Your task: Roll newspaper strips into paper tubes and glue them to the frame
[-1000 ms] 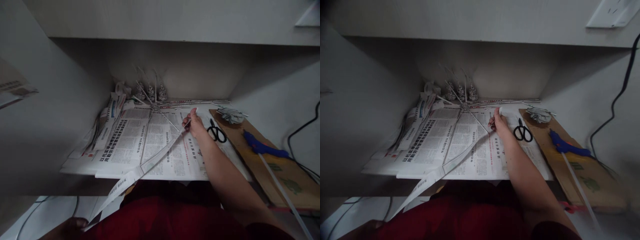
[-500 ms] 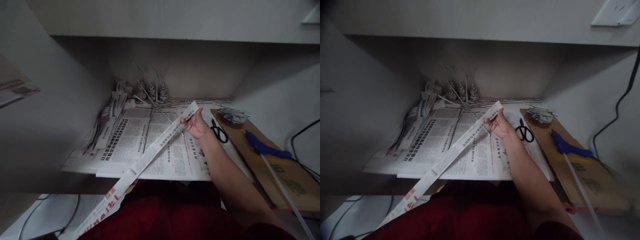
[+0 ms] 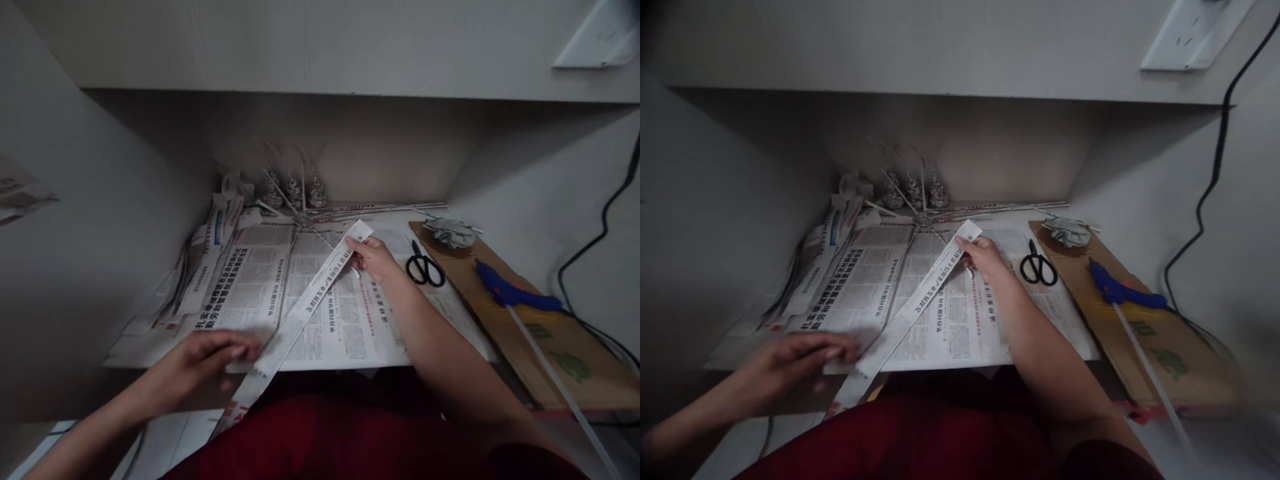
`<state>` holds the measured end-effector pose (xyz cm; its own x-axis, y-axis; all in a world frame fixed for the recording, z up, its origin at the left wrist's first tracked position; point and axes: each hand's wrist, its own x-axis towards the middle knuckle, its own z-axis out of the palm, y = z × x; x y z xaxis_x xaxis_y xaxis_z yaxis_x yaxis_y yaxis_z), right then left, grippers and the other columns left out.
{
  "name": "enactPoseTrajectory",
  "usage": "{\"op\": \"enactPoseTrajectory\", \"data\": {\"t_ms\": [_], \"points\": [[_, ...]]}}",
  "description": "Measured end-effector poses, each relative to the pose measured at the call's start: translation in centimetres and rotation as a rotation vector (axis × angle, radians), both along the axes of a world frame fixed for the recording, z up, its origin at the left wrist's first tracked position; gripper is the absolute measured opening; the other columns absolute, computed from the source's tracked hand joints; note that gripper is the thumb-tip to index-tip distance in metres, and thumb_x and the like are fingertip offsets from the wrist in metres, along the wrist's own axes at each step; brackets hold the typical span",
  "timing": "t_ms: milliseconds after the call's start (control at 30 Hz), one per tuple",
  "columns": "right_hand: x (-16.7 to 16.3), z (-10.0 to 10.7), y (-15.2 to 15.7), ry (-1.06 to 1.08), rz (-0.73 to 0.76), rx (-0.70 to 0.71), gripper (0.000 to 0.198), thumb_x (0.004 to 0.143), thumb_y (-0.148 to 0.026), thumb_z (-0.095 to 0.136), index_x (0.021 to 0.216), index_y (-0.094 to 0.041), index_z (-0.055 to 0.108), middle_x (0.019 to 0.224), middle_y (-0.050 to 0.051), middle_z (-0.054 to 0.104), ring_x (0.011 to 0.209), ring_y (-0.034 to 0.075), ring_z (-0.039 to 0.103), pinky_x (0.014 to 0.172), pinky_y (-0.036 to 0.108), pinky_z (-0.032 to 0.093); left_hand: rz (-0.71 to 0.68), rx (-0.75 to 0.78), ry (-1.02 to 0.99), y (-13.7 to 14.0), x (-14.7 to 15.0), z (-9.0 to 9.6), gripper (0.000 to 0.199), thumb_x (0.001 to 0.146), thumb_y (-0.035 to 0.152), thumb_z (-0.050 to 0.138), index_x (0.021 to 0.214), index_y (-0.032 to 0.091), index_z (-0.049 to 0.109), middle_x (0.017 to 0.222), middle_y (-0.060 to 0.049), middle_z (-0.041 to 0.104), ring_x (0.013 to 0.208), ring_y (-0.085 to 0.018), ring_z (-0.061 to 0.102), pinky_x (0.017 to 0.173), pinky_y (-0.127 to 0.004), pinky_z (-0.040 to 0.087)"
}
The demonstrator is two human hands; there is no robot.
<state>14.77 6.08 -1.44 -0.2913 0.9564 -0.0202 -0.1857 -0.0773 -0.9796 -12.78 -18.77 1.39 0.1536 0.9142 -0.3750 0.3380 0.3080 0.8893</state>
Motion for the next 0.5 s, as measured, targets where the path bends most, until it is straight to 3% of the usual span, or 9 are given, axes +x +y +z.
{"op": "enactPoseTrajectory", "data": {"t_ms": [67,200,333,400,500], "points": [[-0.1,-0.2,0.1,-0.033,-0.011,0.071,0.035,0.063,-0.043,0.079,0.077,-0.012,0.069,0.069,0.005,0.069,0.051,0.01,0.055,0.037,0.017,0.034,0.05,0.144,-0.129,4.8,1.7,0.6,0.037,0.083,0.034,0.063,0.119,0.028,0.062,0.13,-0.009,0.057,0.113,-0.028,0.056,0.075,-0.034,0.056],[-0.3,-0.7,0.2,-0.078,-0.064,0.144,0.038,0.062,-0.045,0.078,0.08,-0.012,0.073,0.073,0.006,0.071,0.055,0.011,0.056,0.045,0.02,0.036,0.166,0.277,-0.426,13.4,6.8,1.4,0.058,0.072,0.022,0.072,0.127,0.026,0.055,0.144,-0.012,0.043,0.123,-0.03,0.049,0.077,-0.037,0.057],[-0.5,-1.1,0.2,-0.073,-0.079,0.15,0.04,0.059,-0.046,0.079,0.077,-0.011,0.073,0.068,0.005,0.069,0.057,0.014,0.057,0.052,0.024,0.042,0.233,0.173,-0.639,18.8,11.4,0.1,0.065,0.062,0.008,0.078,0.123,0.018,0.055,0.121,-0.014,0.06,0.092,-0.019,0.064,0.074,-0.034,0.058],[-0.4,-1.3,0.3,-0.063,-0.084,0.129,0.041,0.058,-0.047,0.079,0.077,-0.01,0.073,0.065,0.004,0.068,0.055,0.014,0.056,0.052,0.025,0.042,0.193,0.118,-0.683,20.0,12.7,-1.1,0.056,0.061,0.009,0.08,0.114,0.014,0.061,0.096,-0.009,0.068,0.075,-0.014,0.065,0.071,-0.028,0.057],[-0.2,-1.3,0.5,-0.062,-0.107,0.102,0.046,0.064,-0.053,0.074,0.082,-0.011,0.074,0.06,0.002,0.064,0.05,0.013,0.052,0.047,0.024,0.038,0.122,0.091,-0.623,20.4,13.1,-2.8,0.033,0.064,0.024,0.082,0.09,0.01,0.069,0.078,-0.007,0.069,0.065,-0.013,0.065,0.062,-0.023,0.055]]}}
